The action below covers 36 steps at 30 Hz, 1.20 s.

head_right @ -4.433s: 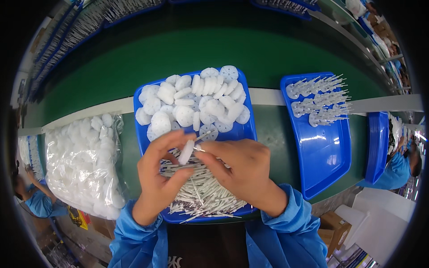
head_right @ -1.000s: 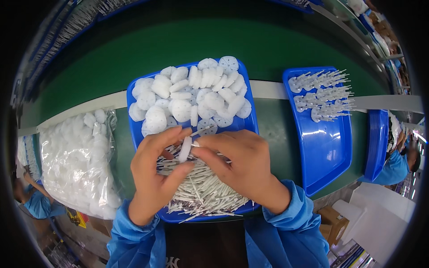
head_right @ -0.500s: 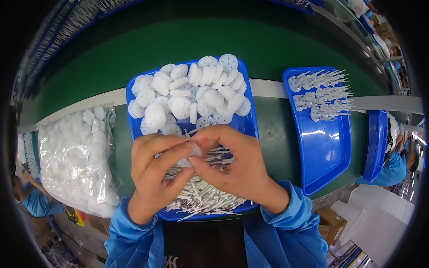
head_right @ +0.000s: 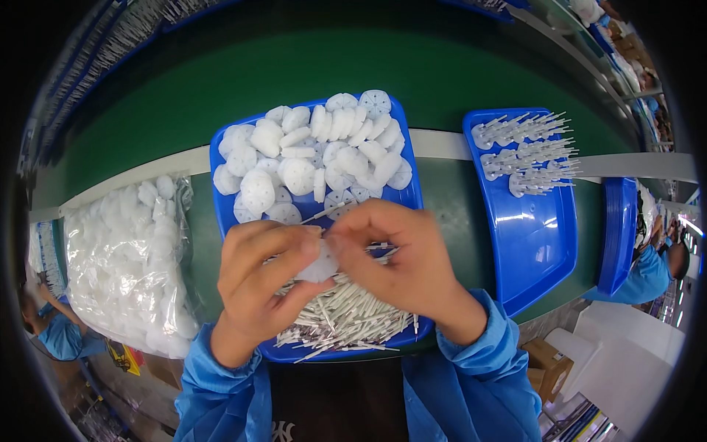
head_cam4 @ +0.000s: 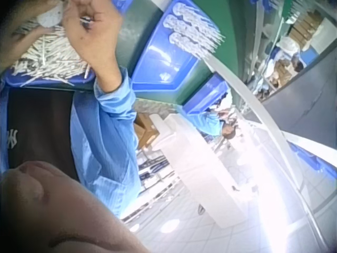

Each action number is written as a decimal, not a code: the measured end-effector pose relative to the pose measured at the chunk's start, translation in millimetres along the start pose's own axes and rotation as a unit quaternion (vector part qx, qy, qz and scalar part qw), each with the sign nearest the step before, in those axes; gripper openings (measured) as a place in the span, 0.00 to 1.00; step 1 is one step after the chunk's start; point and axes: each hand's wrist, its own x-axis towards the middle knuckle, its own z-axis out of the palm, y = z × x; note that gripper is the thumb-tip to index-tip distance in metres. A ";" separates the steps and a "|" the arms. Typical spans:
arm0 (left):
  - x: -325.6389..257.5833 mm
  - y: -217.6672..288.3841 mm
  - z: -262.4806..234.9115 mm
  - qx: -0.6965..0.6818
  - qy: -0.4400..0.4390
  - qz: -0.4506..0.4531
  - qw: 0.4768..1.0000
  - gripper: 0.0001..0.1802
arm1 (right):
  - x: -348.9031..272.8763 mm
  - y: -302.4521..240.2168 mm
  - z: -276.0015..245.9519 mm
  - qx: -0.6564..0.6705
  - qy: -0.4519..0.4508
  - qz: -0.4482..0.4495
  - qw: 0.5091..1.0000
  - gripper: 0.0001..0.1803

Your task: The person inserts white plastic sticks into white cotton balls one by one. They pick a cotton ball from a blue tray, insert a stick, and place the finished swab into a second blue tray. The process is repeated continuously throughout the clip.

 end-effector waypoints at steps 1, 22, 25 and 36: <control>2.3 -1.2 -6.7 -0.015 -0.003 0.002 1.000 0.25 | 0.9 -0.5 -7.3 -0.139 0.012 -0.077 0.987 0.11; -5.2 -5.8 -4.6 -0.230 0.019 -0.272 0.934 0.22 | -3.5 8.8 -3.8 0.098 0.057 -0.097 0.989 0.17; -7.9 -3.8 -5.2 -0.232 0.025 -0.264 0.936 0.20 | 4.5 11.6 -0.3 -0.196 0.055 -0.204 0.958 0.13; -7.4 -3.5 -8.0 -0.220 0.005 -0.266 0.939 0.19 | 2.5 12.0 1.5 -0.282 0.055 -0.200 0.937 0.13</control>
